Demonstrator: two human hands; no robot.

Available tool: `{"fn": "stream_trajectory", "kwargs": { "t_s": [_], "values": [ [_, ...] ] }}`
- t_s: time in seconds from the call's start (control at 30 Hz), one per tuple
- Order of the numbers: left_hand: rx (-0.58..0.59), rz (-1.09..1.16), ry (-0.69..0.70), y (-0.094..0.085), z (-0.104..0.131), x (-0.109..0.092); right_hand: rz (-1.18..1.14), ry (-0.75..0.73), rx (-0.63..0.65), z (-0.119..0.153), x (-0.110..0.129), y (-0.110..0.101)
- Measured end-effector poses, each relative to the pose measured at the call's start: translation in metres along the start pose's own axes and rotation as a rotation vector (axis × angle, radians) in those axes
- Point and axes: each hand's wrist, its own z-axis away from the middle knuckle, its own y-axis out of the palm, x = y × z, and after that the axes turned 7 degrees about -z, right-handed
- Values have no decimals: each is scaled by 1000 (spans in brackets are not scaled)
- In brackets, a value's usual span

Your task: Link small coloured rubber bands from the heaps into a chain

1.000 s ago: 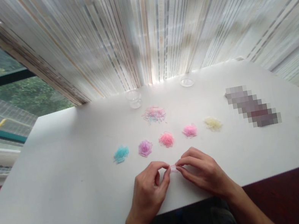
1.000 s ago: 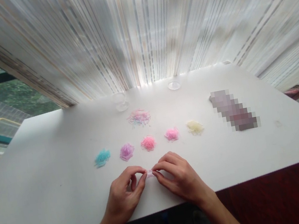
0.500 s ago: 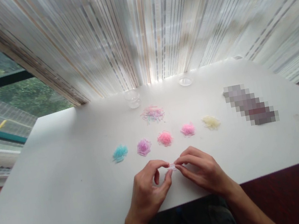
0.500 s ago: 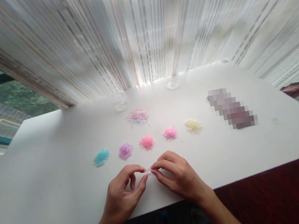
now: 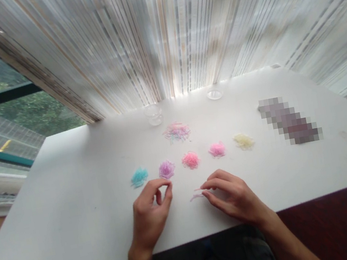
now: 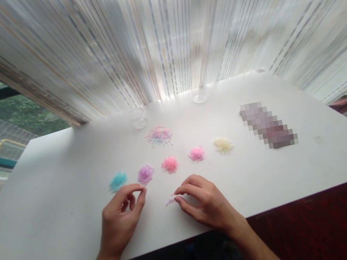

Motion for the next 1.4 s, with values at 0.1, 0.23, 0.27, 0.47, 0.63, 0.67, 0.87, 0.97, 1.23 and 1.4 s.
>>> {"fn": "stream_trajectory", "kwargs": {
  "t_s": [0.1, 0.23, 0.27, 0.47, 0.63, 0.67, 0.87, 0.97, 1.23, 1.4],
  "values": [
    [23, -146, -115, -11, -13, 17, 7, -8, 9, -1, 1, 0],
    [129, -252, -144, -15, -25, 25, 13, 6, 20, -2, 1, 0],
    [141, -275, -141, -15, -27, 24, 12, 9, 22, -2, 1, 0],
    [141, -375, -77, -11, -34, 17, 6, 36, 52, 1, -2, 0],
    [77, -417, -36, -13, -32, 17, 3, 51, 60, 1, -2, 0],
    [62, -417, -27, -13, -29, 16, 1, 52, 57, 0, -2, 0],
    [191, -275, 99, -9, -3, -4, 67, 19, 10, -2, -2, 1],
    [349, -193, 135, 0, 9, -16, 113, 4, 7, -3, -1, 1],
    [303, -172, 166, 18, 21, -19, 114, -3, 106, -1, 0, 1],
    [257, -219, 234, 22, 23, -16, 114, -3, 129, -1, -1, 2]
  ]
}}
